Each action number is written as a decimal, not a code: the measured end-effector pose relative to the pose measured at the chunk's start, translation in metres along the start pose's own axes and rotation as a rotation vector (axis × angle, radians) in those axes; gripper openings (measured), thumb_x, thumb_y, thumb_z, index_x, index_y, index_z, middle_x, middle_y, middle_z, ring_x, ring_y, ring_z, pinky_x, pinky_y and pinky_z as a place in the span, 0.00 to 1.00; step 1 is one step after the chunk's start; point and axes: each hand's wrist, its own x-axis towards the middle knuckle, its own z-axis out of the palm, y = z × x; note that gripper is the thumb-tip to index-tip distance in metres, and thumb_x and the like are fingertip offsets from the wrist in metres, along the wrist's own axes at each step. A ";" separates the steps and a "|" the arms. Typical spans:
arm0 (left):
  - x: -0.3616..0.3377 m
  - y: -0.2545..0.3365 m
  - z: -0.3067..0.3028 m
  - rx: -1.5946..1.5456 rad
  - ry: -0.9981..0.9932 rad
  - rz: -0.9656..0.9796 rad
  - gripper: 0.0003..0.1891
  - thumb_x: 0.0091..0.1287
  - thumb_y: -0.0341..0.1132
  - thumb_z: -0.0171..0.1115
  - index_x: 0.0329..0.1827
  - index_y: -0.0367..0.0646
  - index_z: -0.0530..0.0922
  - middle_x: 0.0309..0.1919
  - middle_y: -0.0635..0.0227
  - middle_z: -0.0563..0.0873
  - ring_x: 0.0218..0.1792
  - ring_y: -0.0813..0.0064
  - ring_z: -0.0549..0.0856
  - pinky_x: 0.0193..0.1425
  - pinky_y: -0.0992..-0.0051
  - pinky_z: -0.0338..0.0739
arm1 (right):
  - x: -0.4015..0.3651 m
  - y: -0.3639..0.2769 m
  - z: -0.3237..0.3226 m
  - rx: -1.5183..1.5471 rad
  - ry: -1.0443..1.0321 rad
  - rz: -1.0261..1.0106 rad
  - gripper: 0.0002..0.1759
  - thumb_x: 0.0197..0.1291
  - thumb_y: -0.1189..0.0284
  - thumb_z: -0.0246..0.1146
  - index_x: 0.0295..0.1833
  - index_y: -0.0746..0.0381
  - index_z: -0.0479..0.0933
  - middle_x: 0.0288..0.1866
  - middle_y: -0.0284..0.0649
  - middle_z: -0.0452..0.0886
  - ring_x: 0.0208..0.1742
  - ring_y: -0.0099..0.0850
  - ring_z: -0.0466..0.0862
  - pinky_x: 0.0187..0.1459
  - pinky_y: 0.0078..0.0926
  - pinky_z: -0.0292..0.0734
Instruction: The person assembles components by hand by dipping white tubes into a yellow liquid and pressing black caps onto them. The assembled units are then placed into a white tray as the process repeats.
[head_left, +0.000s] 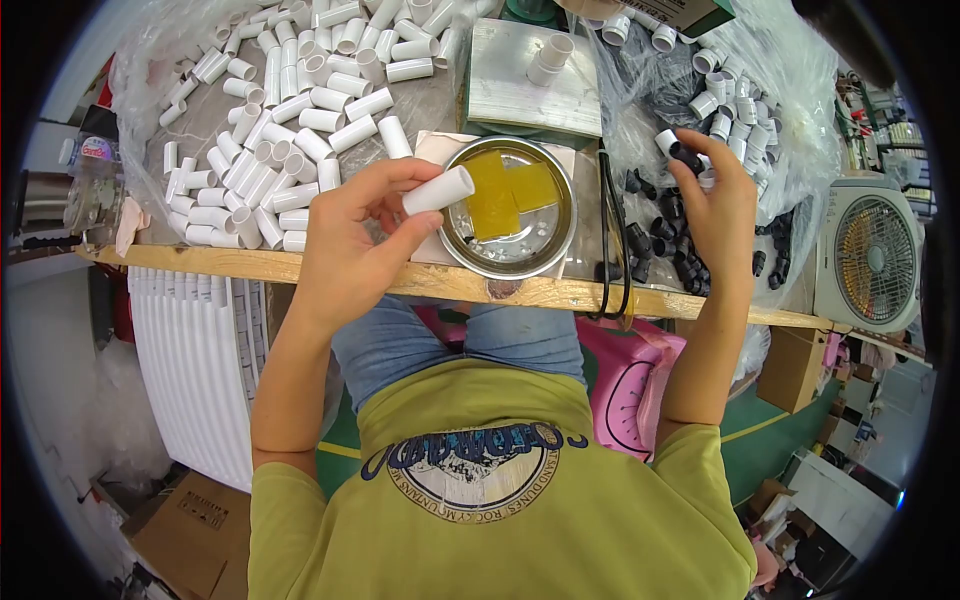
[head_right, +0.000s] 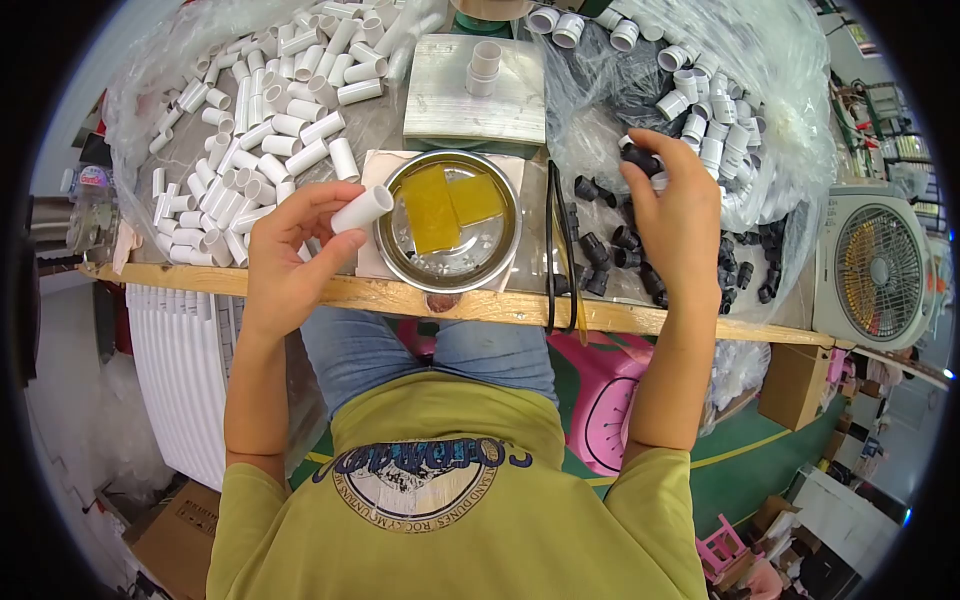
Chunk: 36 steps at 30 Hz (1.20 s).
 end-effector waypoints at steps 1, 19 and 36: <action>-0.002 -0.003 -0.002 -0.013 0.022 -0.005 0.17 0.59 0.25 0.67 0.53 0.38 0.81 0.37 0.70 0.86 0.32 0.86 0.78 0.35 0.83 0.72 | 0.000 0.004 -0.004 0.055 0.009 0.018 0.15 0.60 0.74 0.65 0.53 0.64 0.79 0.41 0.43 0.84 0.41 0.36 0.82 0.47 0.30 0.75; 0.001 -0.003 0.004 -0.113 -0.021 0.011 0.17 0.60 0.19 0.64 0.53 0.35 0.80 0.44 0.69 0.79 0.42 0.81 0.80 0.43 0.82 0.73 | 0.004 -0.066 0.055 0.152 -0.369 -0.340 0.16 0.56 0.64 0.69 0.41 0.62 0.74 0.33 0.44 0.82 0.33 0.44 0.83 0.33 0.38 0.76; 0.013 0.006 0.036 -0.018 0.081 0.294 0.16 0.53 0.20 0.71 0.45 0.36 0.83 0.34 0.68 0.81 0.30 0.81 0.79 0.34 0.82 0.75 | -0.008 -0.082 0.046 1.121 -0.533 0.271 0.18 0.63 0.66 0.68 0.52 0.65 0.74 0.29 0.31 0.79 0.30 0.18 0.77 0.30 0.17 0.72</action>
